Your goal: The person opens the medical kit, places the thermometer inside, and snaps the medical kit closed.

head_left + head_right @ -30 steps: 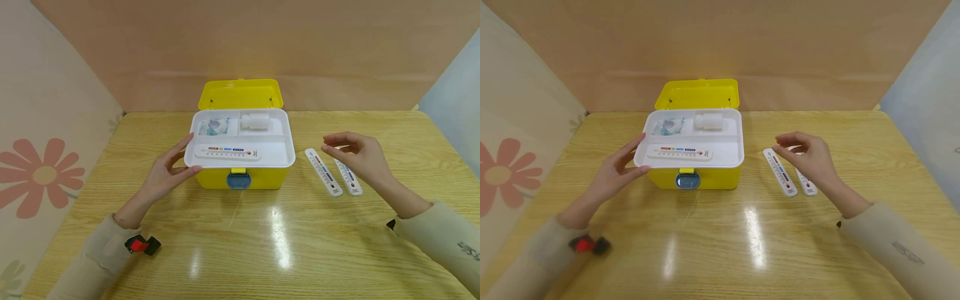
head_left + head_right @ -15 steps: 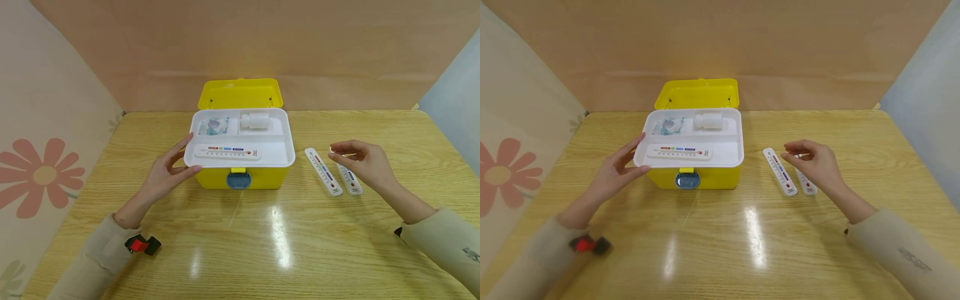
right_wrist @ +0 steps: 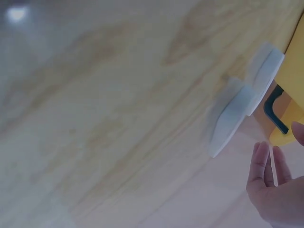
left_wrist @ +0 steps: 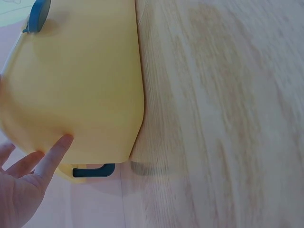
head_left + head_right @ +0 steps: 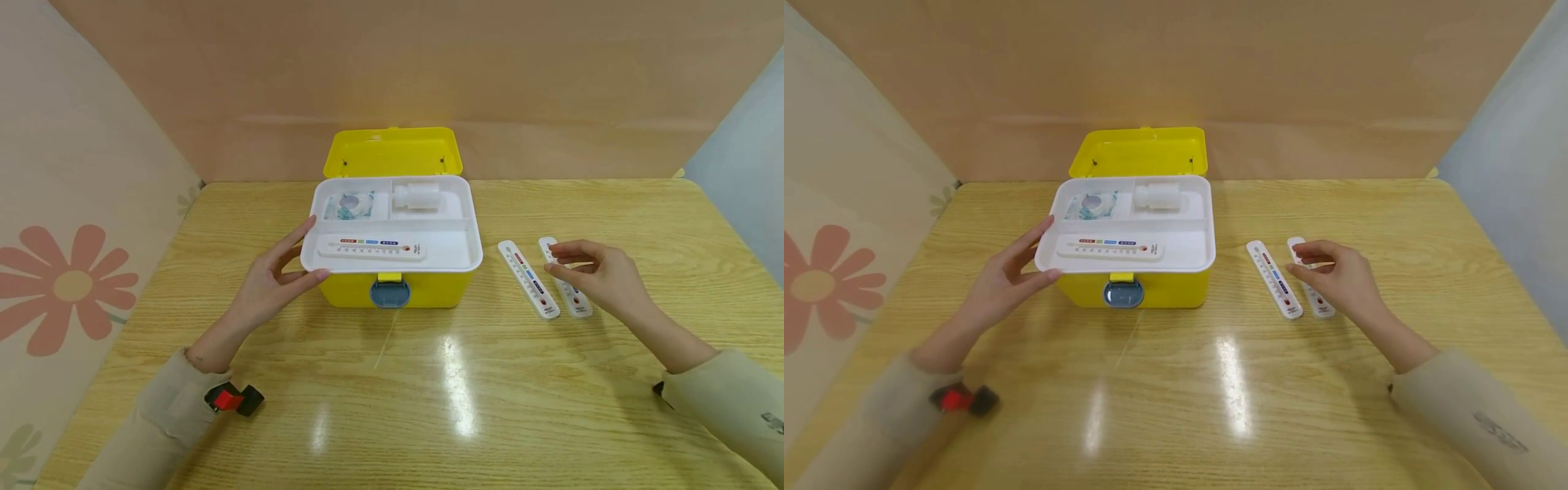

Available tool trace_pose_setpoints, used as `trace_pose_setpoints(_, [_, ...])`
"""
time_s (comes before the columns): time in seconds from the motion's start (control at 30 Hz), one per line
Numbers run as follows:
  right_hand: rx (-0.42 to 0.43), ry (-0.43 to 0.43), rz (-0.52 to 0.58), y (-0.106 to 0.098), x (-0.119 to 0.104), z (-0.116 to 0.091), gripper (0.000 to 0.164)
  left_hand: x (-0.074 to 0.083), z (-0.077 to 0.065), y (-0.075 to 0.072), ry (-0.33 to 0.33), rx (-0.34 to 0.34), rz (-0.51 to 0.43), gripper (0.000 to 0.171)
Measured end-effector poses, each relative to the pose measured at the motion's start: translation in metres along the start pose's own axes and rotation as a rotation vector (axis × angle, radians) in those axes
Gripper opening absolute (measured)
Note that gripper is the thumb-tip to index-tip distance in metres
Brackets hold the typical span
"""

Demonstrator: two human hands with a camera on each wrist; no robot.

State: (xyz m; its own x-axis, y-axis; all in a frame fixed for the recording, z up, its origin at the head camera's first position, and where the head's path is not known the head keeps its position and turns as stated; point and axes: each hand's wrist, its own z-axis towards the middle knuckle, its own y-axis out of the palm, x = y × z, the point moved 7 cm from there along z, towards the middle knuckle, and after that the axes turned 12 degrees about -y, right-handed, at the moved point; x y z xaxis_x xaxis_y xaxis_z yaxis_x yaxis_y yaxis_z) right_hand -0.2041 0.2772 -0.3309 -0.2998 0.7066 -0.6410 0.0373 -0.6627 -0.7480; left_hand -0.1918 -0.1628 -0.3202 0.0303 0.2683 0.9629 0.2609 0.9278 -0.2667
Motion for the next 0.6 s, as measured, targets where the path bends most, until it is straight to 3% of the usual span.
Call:
trace_pose_setpoints(0.27, [-0.033, 0.023, -0.006, 0.001, 0.01, -0.003, 0.045, 0.001, 0.0, 0.0, 0.005, 0.0, -0.002, 0.075])
trace_pose_setpoints(0.6, [-0.117, 0.058, -0.083, 0.006, 0.018, -0.007, 0.063, 0.0, 0.001, 0.0, 0.005, -0.003, -0.013, 0.075])
